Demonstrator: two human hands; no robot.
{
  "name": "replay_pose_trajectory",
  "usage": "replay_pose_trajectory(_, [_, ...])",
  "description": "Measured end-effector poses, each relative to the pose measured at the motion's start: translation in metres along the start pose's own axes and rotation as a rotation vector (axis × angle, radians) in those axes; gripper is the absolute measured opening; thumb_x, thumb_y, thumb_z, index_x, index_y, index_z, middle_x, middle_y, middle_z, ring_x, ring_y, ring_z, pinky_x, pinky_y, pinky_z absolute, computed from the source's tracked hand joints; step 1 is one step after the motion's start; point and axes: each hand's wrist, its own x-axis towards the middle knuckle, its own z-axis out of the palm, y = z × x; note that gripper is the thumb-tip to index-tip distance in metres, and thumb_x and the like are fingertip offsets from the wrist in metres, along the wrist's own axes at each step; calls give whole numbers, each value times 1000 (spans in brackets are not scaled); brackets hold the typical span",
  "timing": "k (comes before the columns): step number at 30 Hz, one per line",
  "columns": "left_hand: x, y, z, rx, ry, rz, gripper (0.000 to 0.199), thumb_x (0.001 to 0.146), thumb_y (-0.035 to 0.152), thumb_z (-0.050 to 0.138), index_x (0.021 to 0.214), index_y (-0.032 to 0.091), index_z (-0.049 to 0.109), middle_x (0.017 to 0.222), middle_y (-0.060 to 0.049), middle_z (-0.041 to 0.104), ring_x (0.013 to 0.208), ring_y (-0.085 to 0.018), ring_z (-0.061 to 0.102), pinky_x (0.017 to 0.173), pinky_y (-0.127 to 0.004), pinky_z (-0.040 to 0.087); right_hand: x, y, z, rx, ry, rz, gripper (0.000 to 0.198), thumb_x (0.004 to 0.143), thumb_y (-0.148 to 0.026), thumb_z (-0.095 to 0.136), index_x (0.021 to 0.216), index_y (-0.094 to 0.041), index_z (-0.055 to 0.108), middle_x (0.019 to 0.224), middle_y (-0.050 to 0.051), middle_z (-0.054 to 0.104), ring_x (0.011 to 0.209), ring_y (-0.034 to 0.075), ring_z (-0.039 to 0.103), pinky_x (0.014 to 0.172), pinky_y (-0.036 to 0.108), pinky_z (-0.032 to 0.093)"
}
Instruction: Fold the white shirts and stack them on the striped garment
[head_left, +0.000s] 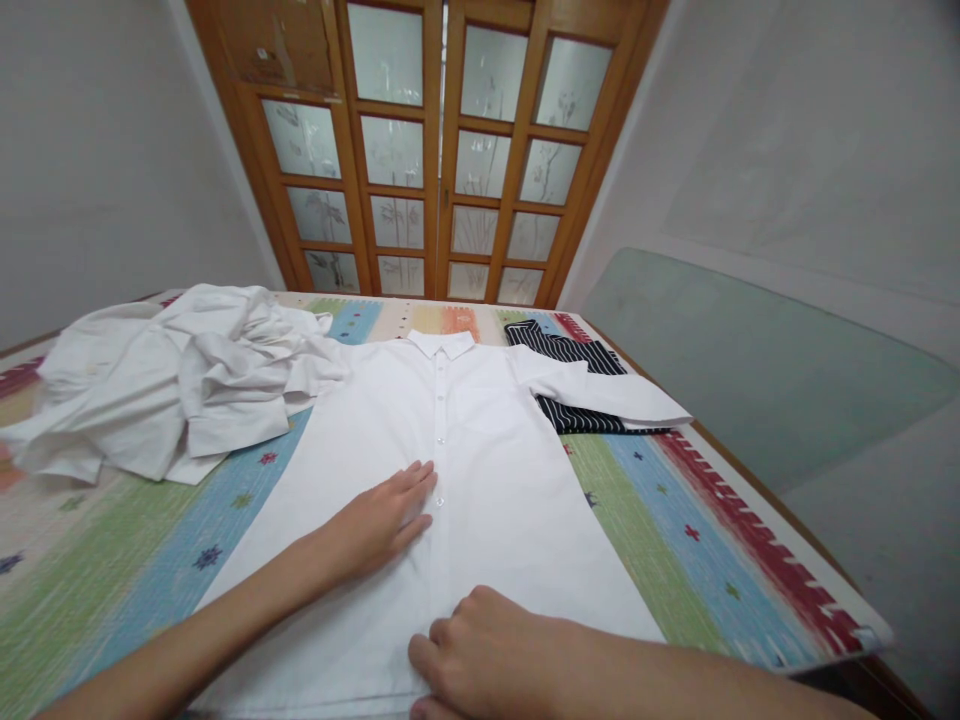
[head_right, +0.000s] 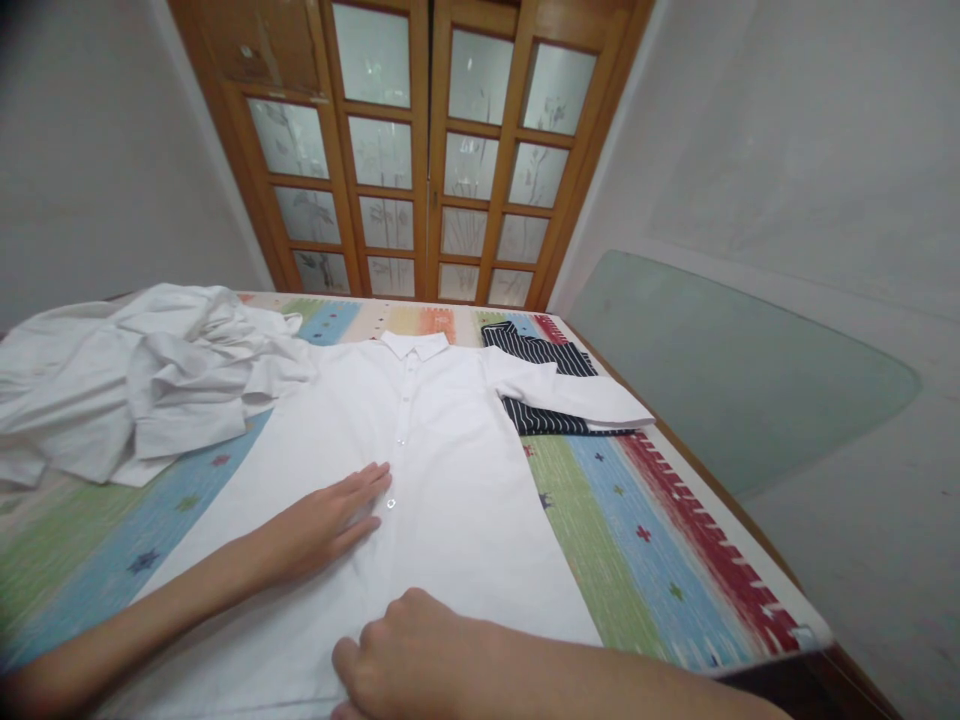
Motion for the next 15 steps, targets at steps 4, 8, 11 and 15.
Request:
replay_pose_trajectory(4, [-16,-9,11,150,37,5,59,100,48,34,154,24,28,158,-7,31,147,-25,27,119,-48,27,5,-1,1,-23,-31,-1,32,96,-42,51,92,-13,65,69,8,72,54,23,68,47,29,44])
replay_pose_trajectory(8, [-35,-9,13,243,94,29,63,101,48,33,157,26,15,159,-5,29,147,-27,26,119,-49,25,9,1,-15,-24,-136,-69,30,96,-39,54,95,-11,66,64,7,71,53,23,69,42,29,41])
replay_pose_trajectory(11, [-51,-8,10,281,114,70,69,99,50,37,157,27,8,158,-4,31,147,-26,28,119,-48,25,10,3,-28,-34,-192,-119,22,96,-29,56,99,-10,67,66,7,71,55,22,69,41,29,38])
replay_pose_trajectory(15, [-73,-13,6,323,157,84,72,97,52,42,157,29,9,157,-4,34,145,-26,31,120,-47,22,10,6,-30,-37,-233,-160,14,93,-21,59,98,-10,67,66,8,71,57,21,69,39,28,35])
